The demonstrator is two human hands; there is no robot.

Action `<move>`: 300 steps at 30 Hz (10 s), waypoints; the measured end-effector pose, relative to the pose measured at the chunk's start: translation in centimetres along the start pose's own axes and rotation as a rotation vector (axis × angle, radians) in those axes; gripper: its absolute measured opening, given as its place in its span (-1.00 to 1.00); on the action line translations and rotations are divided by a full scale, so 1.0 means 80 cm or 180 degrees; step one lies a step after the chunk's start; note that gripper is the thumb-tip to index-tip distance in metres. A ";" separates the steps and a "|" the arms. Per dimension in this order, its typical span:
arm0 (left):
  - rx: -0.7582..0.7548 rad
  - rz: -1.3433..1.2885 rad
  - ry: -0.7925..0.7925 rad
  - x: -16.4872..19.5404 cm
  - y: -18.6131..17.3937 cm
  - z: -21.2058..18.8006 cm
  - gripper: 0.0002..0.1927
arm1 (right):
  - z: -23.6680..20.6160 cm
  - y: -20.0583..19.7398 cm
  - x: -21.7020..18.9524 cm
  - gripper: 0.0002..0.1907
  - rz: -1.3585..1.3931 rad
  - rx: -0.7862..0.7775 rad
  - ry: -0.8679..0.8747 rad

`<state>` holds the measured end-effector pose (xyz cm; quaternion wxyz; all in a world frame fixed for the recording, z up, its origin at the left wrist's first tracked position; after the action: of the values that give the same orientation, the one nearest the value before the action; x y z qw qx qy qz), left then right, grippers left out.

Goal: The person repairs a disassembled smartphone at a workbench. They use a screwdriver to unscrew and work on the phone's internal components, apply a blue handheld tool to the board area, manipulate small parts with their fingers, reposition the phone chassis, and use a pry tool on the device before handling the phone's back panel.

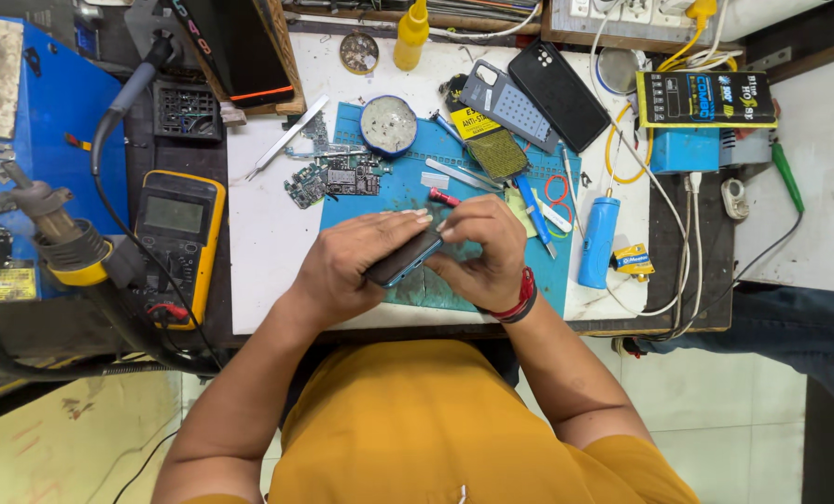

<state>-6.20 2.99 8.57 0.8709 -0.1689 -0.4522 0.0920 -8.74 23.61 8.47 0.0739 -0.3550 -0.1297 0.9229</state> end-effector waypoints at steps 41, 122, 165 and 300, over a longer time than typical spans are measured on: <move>-0.0431 0.1183 0.0071 -0.021 0.019 0.007 -0.41 | -0.018 0.004 0.009 -0.66 -0.0603 -0.0201 -0.0817; -0.0181 -0.5457 -0.3097 -0.047 0.065 -0.075 -0.19 | -0.020 -0.013 0.024 -0.56 0.0662 -0.0280 0.2210; 0.0972 -0.4698 -0.3296 -0.071 0.090 -0.071 -0.29 | 0.022 0.027 0.078 -0.67 0.0742 -0.0895 0.2898; 0.0133 -0.3949 -0.3034 -0.056 0.107 -0.115 -0.30 | -0.032 -0.016 0.037 -0.83 -0.1929 -0.0727 0.0794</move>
<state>-1.34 7.57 -2.94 0.4780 0.1889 -0.7873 -0.3405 -9.14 25.95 5.13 0.3197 -0.4163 -0.3217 0.7880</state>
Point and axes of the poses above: each hand's wrist, its own z-axis towards the middle knuckle, its own y-axis out of the palm, x = y × z, the point moved 2 cm from there along z, towards the middle knuckle, and after that the axes turned 10 degrees about x, right-handed, at the moved point
